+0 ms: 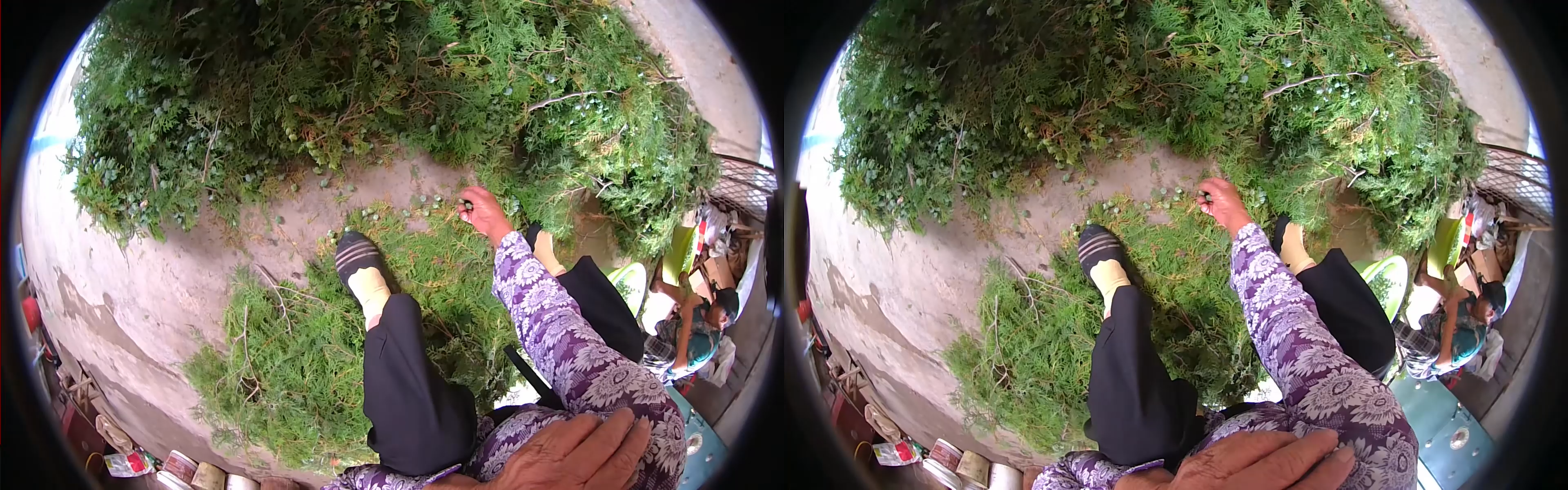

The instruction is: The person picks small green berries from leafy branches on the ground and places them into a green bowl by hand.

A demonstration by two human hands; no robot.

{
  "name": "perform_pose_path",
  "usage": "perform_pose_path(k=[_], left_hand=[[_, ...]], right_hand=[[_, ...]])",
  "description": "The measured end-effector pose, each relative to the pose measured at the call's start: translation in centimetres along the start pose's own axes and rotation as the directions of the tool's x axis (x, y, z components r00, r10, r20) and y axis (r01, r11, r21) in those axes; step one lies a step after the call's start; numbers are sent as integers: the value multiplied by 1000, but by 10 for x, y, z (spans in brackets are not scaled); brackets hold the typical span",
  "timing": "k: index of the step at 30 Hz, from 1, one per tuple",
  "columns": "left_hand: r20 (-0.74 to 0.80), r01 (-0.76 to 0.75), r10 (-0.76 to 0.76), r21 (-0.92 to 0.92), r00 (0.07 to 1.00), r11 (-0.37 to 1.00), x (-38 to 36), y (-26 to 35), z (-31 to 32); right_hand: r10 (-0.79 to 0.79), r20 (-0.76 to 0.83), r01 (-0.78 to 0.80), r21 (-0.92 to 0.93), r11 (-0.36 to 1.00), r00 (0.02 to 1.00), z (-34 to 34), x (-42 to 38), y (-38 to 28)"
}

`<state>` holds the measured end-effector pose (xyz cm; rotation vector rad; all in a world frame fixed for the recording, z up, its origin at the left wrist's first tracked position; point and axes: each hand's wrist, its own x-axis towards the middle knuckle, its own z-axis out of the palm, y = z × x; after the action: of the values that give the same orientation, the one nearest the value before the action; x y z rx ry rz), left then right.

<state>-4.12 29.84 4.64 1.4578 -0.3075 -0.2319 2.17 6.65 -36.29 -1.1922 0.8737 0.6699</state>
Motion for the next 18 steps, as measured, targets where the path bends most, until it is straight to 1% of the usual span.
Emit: perform_pose_path(k=[1,3,4,6,10,11,12,13,14,15,16,17,18], left_hand=[[-8,-5,5,12,1000,1000,0,0,1],[-14,-9,9,23,1000,1000,0,0,2],[-10,-9,9,22,1000,1000,0,0,2],[-3,-7,7,22,1000,1000,1,0,3],[-7,3,-3,38,1000,999,3,0,5],[-15,-1,2,44,1000,999,3,0,6],[-14,0,0,44,1000,999,3,0,6],[-10,1,0,50,1000,999,3,0,7],[-6,1,-1,56,1000,998,4,0,7],[-5,2,-2,55,1000,998,4,0,8],[-4,1,-1,54,1000,999,5,0,8],[-2,-1,1,54,1000,999,6,0,8],[1,-2,2,52,1000,999,6,0,8]], right_hand=[[1,0,-1,-1,1000,1000,3,-5,-2],[-29,137,-9,265,964,990,5,-20,-7],[-28,137,-9,265,964,990,5,-25,-9],[-78,240,-5,327,945,968,5,-33,-11],[-59,216,-16,327,945,975,0,-36,-7],[-11,106,0,105,994,994,-2,-33,-1],[10,-14,-12,-122,992,1000,-5,-30,6],[-15,-94,-1,-172,985,995,1,-32,11],[-14,-95,-3,-171,985,995,5,-34,15],[-56,-104,14,-366,931,993,9,-37,19],[-99,-104,27,-545,838,990,15,-41,20],[-82,-50,28,-667,745,995,24,-50,14],[-83,-52,28,-666,746,995,23,-52,15]])
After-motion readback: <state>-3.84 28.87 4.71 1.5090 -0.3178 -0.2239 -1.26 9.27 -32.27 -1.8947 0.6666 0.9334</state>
